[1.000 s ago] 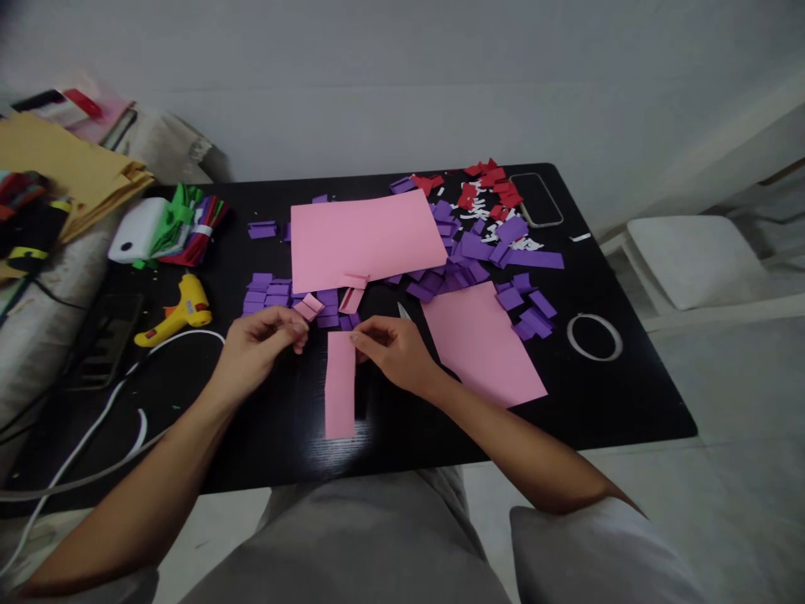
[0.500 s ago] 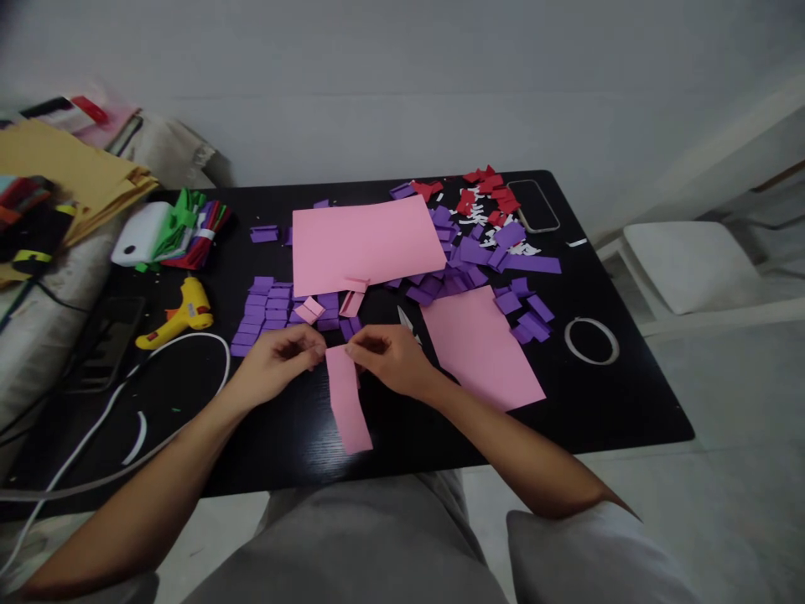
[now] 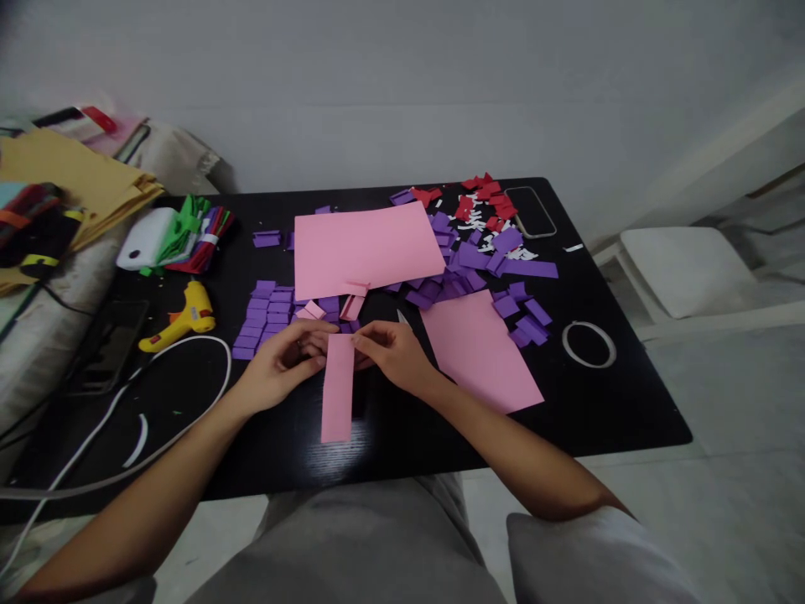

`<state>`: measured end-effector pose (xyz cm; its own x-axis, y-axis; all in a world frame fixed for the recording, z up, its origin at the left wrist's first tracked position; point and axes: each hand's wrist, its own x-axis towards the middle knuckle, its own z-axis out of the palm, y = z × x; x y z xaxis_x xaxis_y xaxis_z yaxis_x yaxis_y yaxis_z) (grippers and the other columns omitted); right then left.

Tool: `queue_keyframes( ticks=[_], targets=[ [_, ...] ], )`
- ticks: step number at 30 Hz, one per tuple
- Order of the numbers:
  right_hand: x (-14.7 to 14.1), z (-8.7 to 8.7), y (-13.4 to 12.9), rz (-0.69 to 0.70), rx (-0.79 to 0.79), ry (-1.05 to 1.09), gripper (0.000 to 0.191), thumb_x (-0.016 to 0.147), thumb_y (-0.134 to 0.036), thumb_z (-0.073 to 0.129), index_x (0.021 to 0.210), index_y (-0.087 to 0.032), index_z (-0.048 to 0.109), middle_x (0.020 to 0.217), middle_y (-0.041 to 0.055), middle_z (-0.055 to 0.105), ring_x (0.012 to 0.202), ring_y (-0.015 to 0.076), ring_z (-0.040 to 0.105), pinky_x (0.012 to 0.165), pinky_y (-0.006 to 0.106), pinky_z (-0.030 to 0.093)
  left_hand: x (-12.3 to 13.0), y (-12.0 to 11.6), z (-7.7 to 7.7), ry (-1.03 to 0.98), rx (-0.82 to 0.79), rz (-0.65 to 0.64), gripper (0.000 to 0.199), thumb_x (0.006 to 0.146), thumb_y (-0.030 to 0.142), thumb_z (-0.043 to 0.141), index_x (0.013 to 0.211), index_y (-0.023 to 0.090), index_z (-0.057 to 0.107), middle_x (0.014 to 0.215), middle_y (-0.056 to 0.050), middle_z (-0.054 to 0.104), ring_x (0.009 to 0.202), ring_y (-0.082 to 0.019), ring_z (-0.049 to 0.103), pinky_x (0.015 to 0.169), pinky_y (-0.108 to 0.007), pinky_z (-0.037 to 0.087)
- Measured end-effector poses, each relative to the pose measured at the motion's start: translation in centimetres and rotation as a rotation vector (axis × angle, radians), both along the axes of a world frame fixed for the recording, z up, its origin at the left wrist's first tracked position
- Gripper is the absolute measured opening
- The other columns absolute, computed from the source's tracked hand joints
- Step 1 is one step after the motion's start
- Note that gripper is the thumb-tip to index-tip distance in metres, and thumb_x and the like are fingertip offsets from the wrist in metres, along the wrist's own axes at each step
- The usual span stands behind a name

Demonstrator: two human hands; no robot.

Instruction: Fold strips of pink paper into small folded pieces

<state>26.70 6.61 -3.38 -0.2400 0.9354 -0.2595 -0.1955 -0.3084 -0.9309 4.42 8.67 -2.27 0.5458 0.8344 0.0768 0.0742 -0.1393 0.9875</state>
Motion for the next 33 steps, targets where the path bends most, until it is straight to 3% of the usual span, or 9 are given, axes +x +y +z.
queue_keyframes(
  ticks=[11,14,18,20,26,29,33],
  targets=[
    [0.0,0.1,-0.2,0.003,0.033,-0.085,0.021,0.086,-0.041,0.076,0.088,-0.02,0.077,0.084,0.0006,0.072,0.075,0.0156,0.068,0.062,0.026,0.06,0.2,0.0,0.0,0.093,0.089,0.076,0.016,0.09,0.022,0.074,0.106,0.019,0.074,0.095,-0.006,0.074,0.081,-0.014,0.069,0.073,-0.025,0.056],
    [0.0,0.0,-0.3,0.012,0.07,-0.086,0.016,0.09,-0.033,0.069,0.1,-0.022,0.077,0.082,-0.0002,0.072,0.073,0.0139,0.067,0.064,0.026,0.058,0.2,0.1,-0.2,0.09,0.047,0.119,0.015,0.089,0.024,0.074,0.104,0.018,0.074,0.091,-0.005,0.075,0.079,-0.014,0.07,0.074,-0.025,0.056],
    [0.0,-0.3,-0.3,0.036,0.206,0.017,0.041,0.084,-0.019,0.073,0.124,-0.028,0.07,0.105,0.0013,0.075,0.088,0.0146,0.071,0.082,0.029,0.06,0.2,0.2,-0.3,0.043,-0.014,0.193,0.016,0.088,0.025,0.076,0.103,0.018,0.074,0.084,-0.003,0.074,0.075,-0.013,0.07,0.074,-0.025,0.057],
    [0.0,-0.5,-0.4,0.059,0.255,0.056,0.044,0.081,-0.018,0.077,0.123,-0.028,0.07,0.117,0.0028,0.073,0.097,0.016,0.072,0.091,0.032,0.059,0.2,0.2,-0.2,0.018,-0.029,0.214,0.016,0.087,0.025,0.076,0.102,0.018,0.074,0.082,-0.002,0.074,0.073,-0.013,0.069,0.073,-0.025,0.057],
    [0.1,-0.8,-0.4,0.081,0.312,0.04,0.027,0.081,-0.033,0.084,0.106,-0.026,0.077,0.12,0.0065,0.073,0.112,0.0222,0.07,0.098,0.038,0.058,0.2,0.2,-0.2,0.016,-0.032,0.209,0.016,0.088,0.023,0.075,0.103,0.018,0.074,0.082,-0.002,0.073,0.074,-0.012,0.069,0.073,-0.024,0.057],
    [0.0,-0.8,-0.4,0.031,0.292,-0.027,0.025,0.079,-0.036,0.086,0.098,-0.023,0.077,0.111,0.006,0.074,0.105,0.0223,0.072,0.096,0.039,0.059,0.2,0.1,-0.3,0.031,0.014,0.18,0.016,0.088,0.022,0.074,0.104,0.018,0.073,0.085,-0.004,0.073,0.075,-0.013,0.069,0.072,-0.024,0.057],
    [-0.4,-0.6,-0.5,-0.036,0.195,-0.026,0.036,0.077,-0.036,0.088,0.103,-0.023,0.068,0.097,0.0022,0.076,0.09,0.019,0.074,0.089,0.037,0.062,0.3,-0.4,-0.1,0.052,0.099,0.108,0.023,0.087,0.018,0.074,0.111,0.018,0.07,0.099,-0.006,0.072,0.082,-0.014,0.069,0.075,-0.026,0.058]
  ],
)
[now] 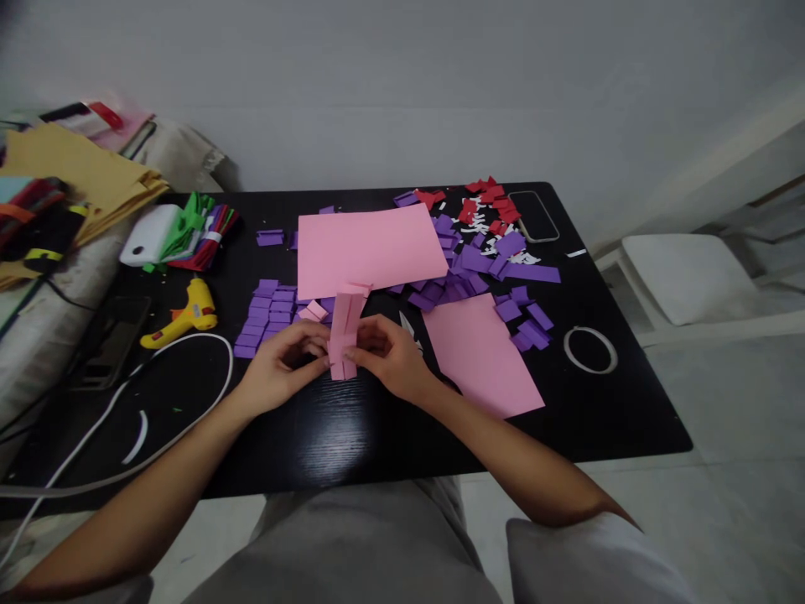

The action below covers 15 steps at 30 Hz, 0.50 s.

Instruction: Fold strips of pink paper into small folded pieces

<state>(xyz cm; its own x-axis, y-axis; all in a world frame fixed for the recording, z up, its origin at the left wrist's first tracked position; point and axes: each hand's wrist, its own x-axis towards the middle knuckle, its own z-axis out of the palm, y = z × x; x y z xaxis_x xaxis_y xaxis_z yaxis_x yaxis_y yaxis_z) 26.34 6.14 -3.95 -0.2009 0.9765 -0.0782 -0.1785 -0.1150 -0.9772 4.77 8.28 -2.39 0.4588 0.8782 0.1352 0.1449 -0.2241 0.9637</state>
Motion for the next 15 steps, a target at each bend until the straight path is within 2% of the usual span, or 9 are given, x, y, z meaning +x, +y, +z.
queue_keyframes(
  ticks=[3,6,10,15],
  targets=[
    [-0.1,0.1,0.0,-0.041,-0.022,0.016,0.047,0.071,-0.036,0.093,0.106,-0.023,0.064,0.093,0.0008,0.076,0.085,0.0179,0.074,0.081,0.034,0.062,0.2,-0.4,0.2,-0.015,-0.005,-0.069,0.035,0.089,0.018,0.074,0.122,0.019,0.063,0.101,-0.007,0.071,0.086,-0.015,0.07,0.077,-0.027,0.059],
    [-0.1,0.2,0.0,-0.039,-0.026,-0.009,0.042,0.072,-0.039,0.092,0.102,-0.022,0.067,0.094,0.0021,0.075,0.086,0.018,0.073,0.081,0.034,0.062,0.4,-0.6,0.0,-0.05,-0.014,-0.087,0.039,0.092,0.02,0.072,0.129,0.02,0.059,0.102,-0.007,0.072,0.09,-0.017,0.071,0.078,-0.028,0.059],
    [-0.2,0.3,-0.1,-0.023,-0.032,-0.039,0.036,0.072,-0.043,0.09,0.093,-0.022,0.07,0.09,0.0018,0.075,0.082,0.0174,0.071,0.08,0.034,0.062,0.4,-0.4,-0.8,-0.041,-0.024,0.023,0.026,0.094,0.027,0.071,0.119,0.02,0.066,0.094,-0.004,0.073,0.082,-0.014,0.068,0.076,-0.027,0.057],
    [-0.2,0.4,-0.2,-0.054,0.012,-0.086,0.031,0.074,-0.038,0.089,0.095,-0.022,0.073,0.087,0.0005,0.072,0.079,0.0153,0.069,0.073,0.029,0.058,0.5,-0.1,-0.8,-0.057,-0.043,0.145,0.018,0.091,0.03,0.075,0.105,0.02,0.071,0.087,-0.001,0.072,0.075,-0.012,0.065,0.073,-0.025,0.055]
  ],
)
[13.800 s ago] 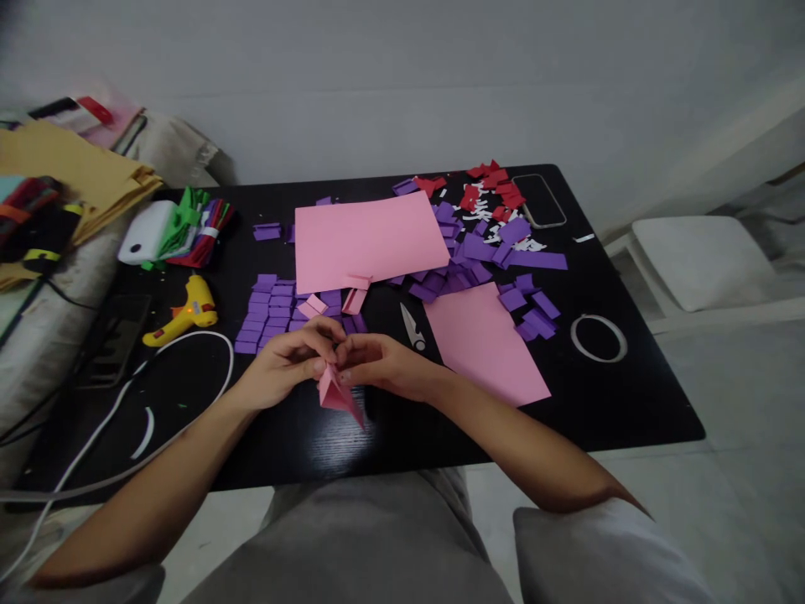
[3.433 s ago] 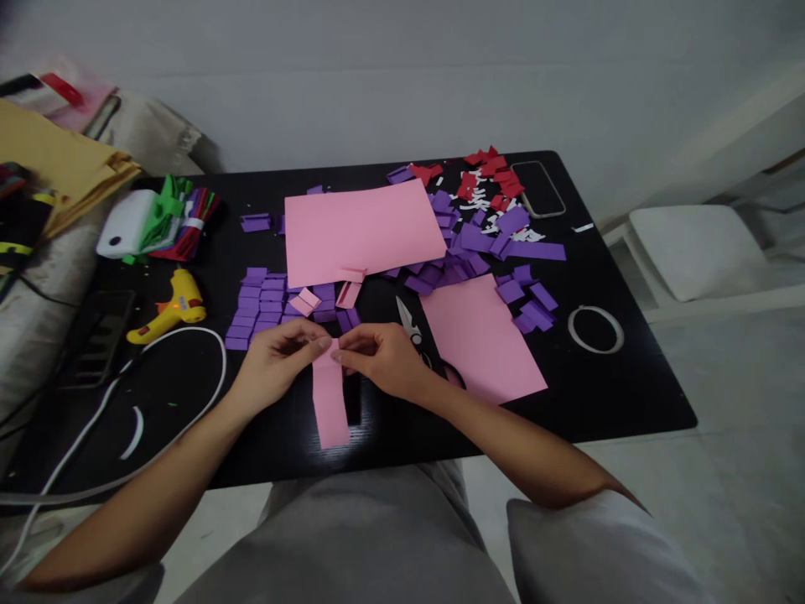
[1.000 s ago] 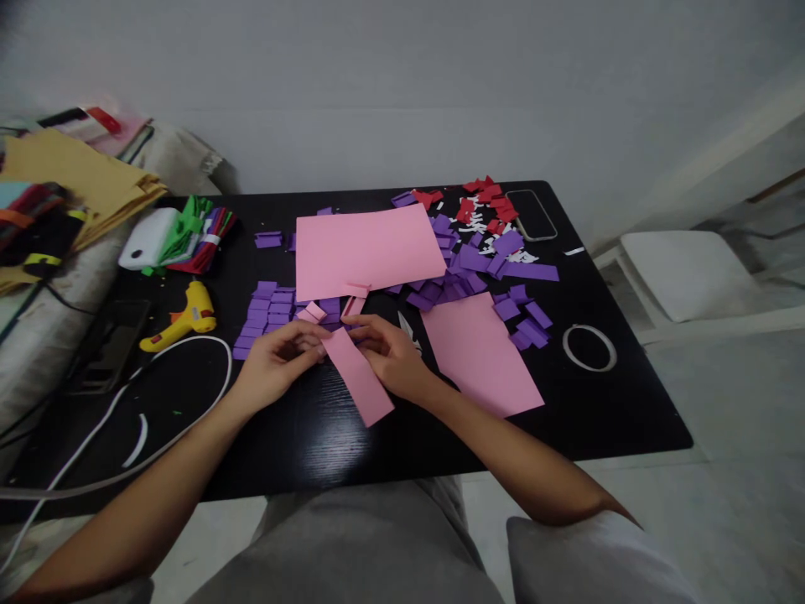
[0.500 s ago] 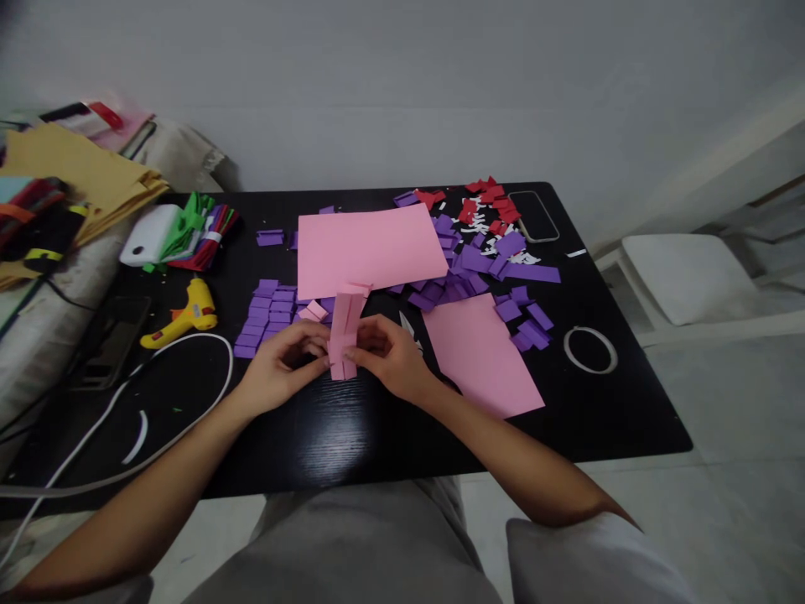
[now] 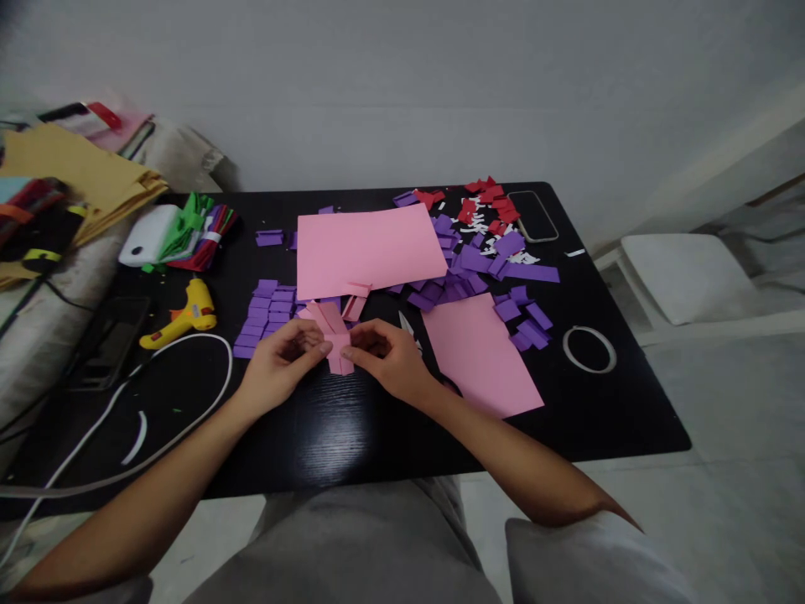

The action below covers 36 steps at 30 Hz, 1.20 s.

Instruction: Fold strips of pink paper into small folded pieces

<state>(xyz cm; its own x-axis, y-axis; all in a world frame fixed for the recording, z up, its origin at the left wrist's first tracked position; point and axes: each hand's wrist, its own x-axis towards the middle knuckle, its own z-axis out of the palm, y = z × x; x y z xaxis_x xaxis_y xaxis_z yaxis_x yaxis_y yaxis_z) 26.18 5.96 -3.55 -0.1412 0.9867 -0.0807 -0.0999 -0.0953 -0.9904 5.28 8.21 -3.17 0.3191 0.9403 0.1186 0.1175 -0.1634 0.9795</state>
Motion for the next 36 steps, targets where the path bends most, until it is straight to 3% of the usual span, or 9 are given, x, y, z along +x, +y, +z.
queue_keyframes(
  ticks=[5,10,13,17,21,27,36],
  targets=[
    [0.2,0.3,-0.1,0.011,0.005,-0.07,0.03,0.082,-0.035,0.081,0.108,-0.023,0.073,0.076,-0.0023,0.066,0.065,0.0129,0.064,0.062,0.027,0.055,-0.1,0.1,0.4,0.004,-0.003,0.062,0.016,0.088,0.029,0.078,0.1,0.019,0.073,0.08,0.0,0.07,0.068,-0.011,0.063,0.066,-0.024,0.052],
    [0.2,0.1,-0.1,0.039,0.015,-0.144,0.038,0.081,-0.033,0.082,0.116,-0.024,0.071,0.099,0.0043,0.078,0.092,0.0197,0.075,0.077,0.032,0.06,-0.3,-0.1,0.8,0.014,0.036,0.035,0.017,0.089,0.03,0.078,0.103,0.02,0.076,0.101,-0.006,0.076,0.083,-0.016,0.07,0.076,-0.028,0.055],
    [0.2,-0.1,-0.1,0.065,0.034,-0.068,0.044,0.08,-0.032,0.085,0.12,-0.026,0.07,0.115,0.0065,0.078,0.107,0.0224,0.075,0.089,0.037,0.062,-0.2,0.0,1.1,0.041,0.11,0.022,0.01,0.092,0.028,0.073,0.099,0.021,0.077,0.104,-0.007,0.076,0.092,-0.018,0.07,0.081,-0.03,0.055],
    [0.2,-0.2,-0.1,0.061,0.1,-0.032,0.041,0.08,-0.029,0.084,0.118,-0.027,0.072,0.122,0.0052,0.075,0.112,0.0215,0.072,0.103,0.041,0.06,-0.2,0.2,1.2,0.088,0.194,-0.011,0.007,0.093,0.023,0.072,0.097,0.023,0.077,0.105,-0.007,0.076,0.103,-0.022,0.07,0.093,-0.036,0.054],
    [0.2,-0.2,-0.2,0.031,0.113,-0.071,0.038,0.079,-0.029,0.085,0.115,-0.027,0.074,0.121,0.0047,0.075,0.109,0.0213,0.072,0.103,0.042,0.06,-0.3,0.2,1.1,0.115,0.225,-0.023,0.008,0.093,0.022,0.071,0.098,0.023,0.077,0.108,-0.008,0.076,0.107,-0.023,0.069,0.097,-0.039,0.053],
    [0.2,-0.2,-0.2,0.009,0.16,-0.092,0.035,0.08,-0.034,0.086,0.113,-0.025,0.076,0.119,0.0056,0.076,0.108,0.0217,0.073,0.104,0.041,0.059,-0.3,0.1,1.0,0.141,0.245,-0.045,0.01,0.094,0.019,0.07,0.1,0.023,0.077,0.106,-0.007,0.075,0.098,-0.02,0.068,0.087,-0.035,0.054],
    [0.3,-0.2,-0.3,0.001,0.194,-0.177,0.021,0.085,-0.036,0.082,0.103,-0.025,0.08,0.105,0.0052,0.08,0.1,0.0228,0.075,0.097,0.04,0.059,0.1,-0.1,1.1,0.115,0.229,-0.063,0.009,0.093,0.026,0.073,0.1,0.023,0.077,0.11,-0.009,0.076,0.106,-0.023,0.07,0.097,-0.041,0.055]
  ],
)
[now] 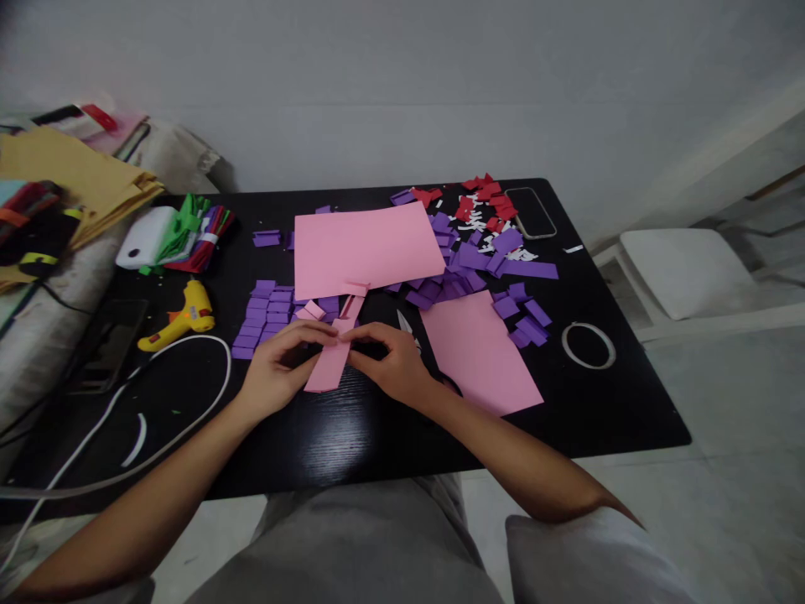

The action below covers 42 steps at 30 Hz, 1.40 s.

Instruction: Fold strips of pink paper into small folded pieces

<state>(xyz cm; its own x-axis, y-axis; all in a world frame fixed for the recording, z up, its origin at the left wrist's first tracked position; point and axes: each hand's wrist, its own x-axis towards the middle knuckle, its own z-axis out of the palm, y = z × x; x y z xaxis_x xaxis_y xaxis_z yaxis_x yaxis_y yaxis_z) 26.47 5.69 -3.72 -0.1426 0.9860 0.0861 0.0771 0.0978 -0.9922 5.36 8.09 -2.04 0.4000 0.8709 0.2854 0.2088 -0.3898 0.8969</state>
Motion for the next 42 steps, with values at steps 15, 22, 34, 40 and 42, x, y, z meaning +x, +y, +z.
queue_keyframes(
  ticks=[15,22,34,40,42],
  targets=[
    [-0.2,0.2,-0.2,0.003,-0.102,0.145,0.044,0.08,-0.038,0.086,0.119,-0.028,0.068,0.097,0.0019,0.079,0.09,0.0201,0.076,0.089,0.038,0.062,-0.3,-0.4,0.1,0.024,0.077,-0.025,0.02,0.089,0.02,0.077,0.108,0.025,0.077,0.133,-0.011,0.067,0.127,-0.027,0.063,0.111,-0.051,0.05],
    [-0.2,0.2,-0.3,-0.057,-0.048,0.084,0.011,0.082,-0.027,0.08,0.093,-0.025,0.077,0.09,0.0012,0.078,0.084,0.0188,0.075,0.082,0.034,0.06,-0.2,-0.3,0.0,-0.048,0.141,0.002,0.017,0.094,0.014,0.068,0.101,0.025,0.078,0.14,-0.01,0.059,0.126,-0.024,0.063,0.111,-0.047,0.052],
    [-0.4,0.0,-0.5,-0.087,0.003,0.094,0.009,0.086,-0.026,0.077,0.094,-0.025,0.079,0.091,0.0021,0.08,0.081,0.018,0.076,0.079,0.032,0.064,-0.1,-0.3,-1.2,-0.115,-0.086,0.011,0.025,0.096,0.024,0.068,0.121,0.021,0.067,0.109,-0.008,0.072,0.096,-0.018,0.071,0.087,-0.032,0.059],
    [-0.4,0.1,-0.2,-0.005,-0.161,0.227,0.017,0.083,-0.034,0.081,0.096,-0.024,0.081,0.089,0.0019,0.08,0.076,0.0171,0.075,0.076,0.033,0.066,0.1,-0.4,-1.0,-0.078,-0.065,0.047,0.011,0.091,0.019,0.071,0.101,0.019,0.076,0.095,-0.005,0.076,0.08,-0.015,0.072,0.074,-0.026,0.059],
    [-0.2,0.3,-0.1,0.019,-0.183,0.274,0.019,0.083,-0.036,0.081,0.098,-0.025,0.081,0.091,0.0015,0.079,0.081,0.0176,0.075,0.075,0.033,0.068,0.1,-0.3,-0.9,-0.081,-0.044,0.055,0.011,0.091,0.016,0.069,0.097,0.02,0.077,0.092,-0.004,0.076,0.078,-0.014,0.072,0.071,-0.025,0.058]
  ],
)
